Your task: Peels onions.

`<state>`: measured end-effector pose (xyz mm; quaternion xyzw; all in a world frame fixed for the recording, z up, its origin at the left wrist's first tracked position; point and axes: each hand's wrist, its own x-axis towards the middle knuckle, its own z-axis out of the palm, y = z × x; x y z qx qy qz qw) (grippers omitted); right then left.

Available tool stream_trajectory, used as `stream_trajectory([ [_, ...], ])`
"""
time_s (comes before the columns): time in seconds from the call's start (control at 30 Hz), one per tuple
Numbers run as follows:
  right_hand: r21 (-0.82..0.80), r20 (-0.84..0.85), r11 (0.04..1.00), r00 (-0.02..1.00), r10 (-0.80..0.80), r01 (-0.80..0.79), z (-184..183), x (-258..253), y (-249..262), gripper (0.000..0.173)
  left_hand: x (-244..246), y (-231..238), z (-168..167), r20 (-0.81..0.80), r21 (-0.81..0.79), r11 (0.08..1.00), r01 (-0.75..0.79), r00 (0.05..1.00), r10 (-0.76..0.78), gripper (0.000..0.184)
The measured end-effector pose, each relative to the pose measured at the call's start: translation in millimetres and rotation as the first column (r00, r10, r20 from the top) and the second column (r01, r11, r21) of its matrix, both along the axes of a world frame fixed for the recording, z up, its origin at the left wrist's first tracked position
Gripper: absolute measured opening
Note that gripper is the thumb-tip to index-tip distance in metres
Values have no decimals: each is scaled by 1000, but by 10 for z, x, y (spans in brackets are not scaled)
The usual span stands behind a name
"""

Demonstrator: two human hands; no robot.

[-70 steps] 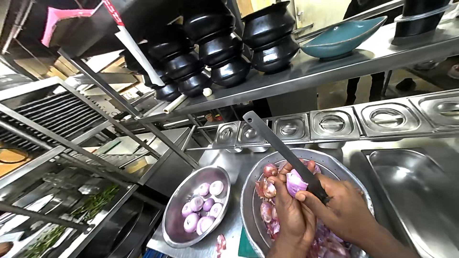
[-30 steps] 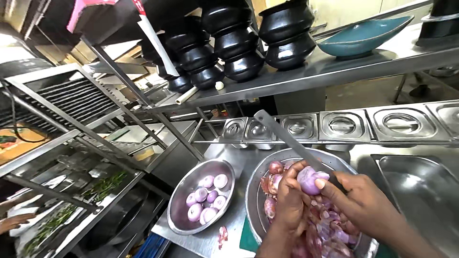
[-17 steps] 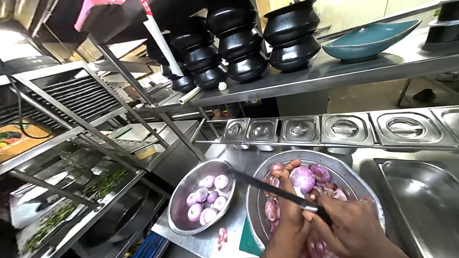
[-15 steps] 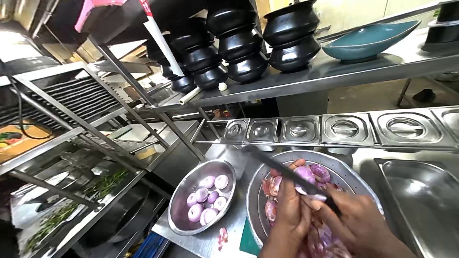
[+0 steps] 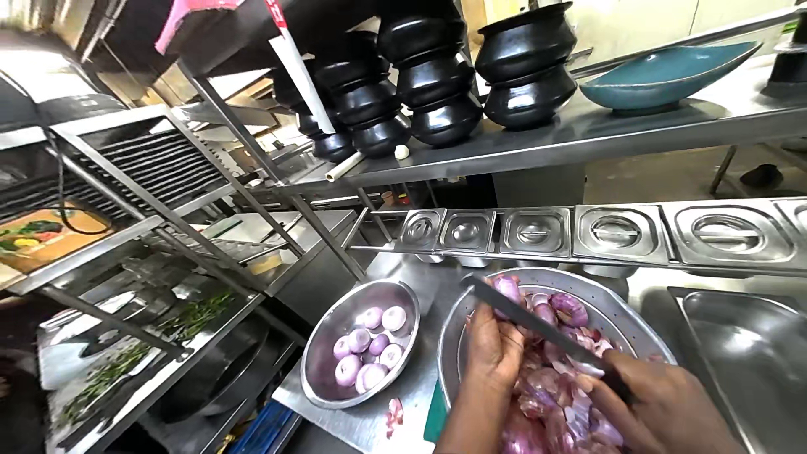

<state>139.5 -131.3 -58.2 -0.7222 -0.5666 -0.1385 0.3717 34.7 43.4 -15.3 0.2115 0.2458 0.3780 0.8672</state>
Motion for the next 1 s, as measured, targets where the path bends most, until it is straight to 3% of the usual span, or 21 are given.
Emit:
stream_trajectory([
  [0.13, -120, -55, 985, 990, -128, 121, 169, 103, 56, 85, -38, -49, -25, 91, 97, 992, 84, 992, -93, 57],
  [0.3, 32, -168, 998, 985, -43, 49, 323, 2, 209, 70, -29, -232, -135, 218, 238, 936, 261, 924, -313, 50],
  [0.47, 73, -286, 997, 958, 18, 3, 400, -96, 258, 69, -33, -412, -59, 254, 236, 942, 238, 921, -296, 44],
  [1.0, 246, -241, 968, 964, 115, -54, 345, -179, 253, 66, -61, -521, -22, 380, 185, 958, 220, 883, -276, 27],
])
